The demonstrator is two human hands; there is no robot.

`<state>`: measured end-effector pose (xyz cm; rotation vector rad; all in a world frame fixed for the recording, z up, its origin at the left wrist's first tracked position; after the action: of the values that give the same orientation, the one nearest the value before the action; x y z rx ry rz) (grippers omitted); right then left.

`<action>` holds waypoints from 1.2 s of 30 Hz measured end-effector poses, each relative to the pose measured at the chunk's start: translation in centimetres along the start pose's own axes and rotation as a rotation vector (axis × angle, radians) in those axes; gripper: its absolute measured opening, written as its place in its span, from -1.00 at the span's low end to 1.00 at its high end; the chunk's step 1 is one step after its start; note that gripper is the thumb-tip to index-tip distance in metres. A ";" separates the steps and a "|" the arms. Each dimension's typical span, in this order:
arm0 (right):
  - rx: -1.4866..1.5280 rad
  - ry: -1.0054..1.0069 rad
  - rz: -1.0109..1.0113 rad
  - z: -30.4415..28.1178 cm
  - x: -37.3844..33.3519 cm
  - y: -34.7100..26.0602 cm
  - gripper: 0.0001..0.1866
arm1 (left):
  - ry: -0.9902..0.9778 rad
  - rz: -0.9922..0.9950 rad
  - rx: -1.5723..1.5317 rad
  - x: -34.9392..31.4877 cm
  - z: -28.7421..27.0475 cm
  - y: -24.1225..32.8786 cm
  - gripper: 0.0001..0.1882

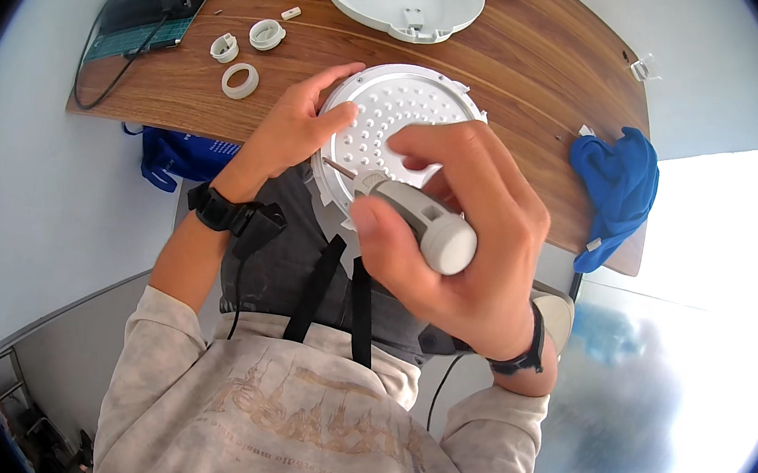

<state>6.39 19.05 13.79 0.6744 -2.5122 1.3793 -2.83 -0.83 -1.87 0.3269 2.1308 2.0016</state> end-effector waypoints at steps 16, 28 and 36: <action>-0.470 -0.033 -0.075 0.2 1.7 -2.3 -0.68 | -0.036 0.071 0.136 0.3 0.0 0.2 -0.37; -0.312 -0.152 -0.074 -0.4 2.7 -1.6 -0.63 | -0.015 0.084 0.159 0.3 0.1 0.3 -0.37; -0.579 -0.182 -0.058 -0.4 3.1 -2.2 -0.67 | 0.022 0.114 0.173 0.3 0.2 0.1 -0.38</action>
<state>4.67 17.45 16.81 0.7560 -2.8001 0.5320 -3.03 -0.56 -1.76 0.4647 2.3549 1.8898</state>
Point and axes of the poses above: each hand's wrist, its own x-axis towards the middle knuckle, its own z-axis out of the palm, y = z × x, the point moved 2 cm from there along x, towards the middle knuckle, and after that the axes turned 2 degrees about -x, right-handed, at the moved point
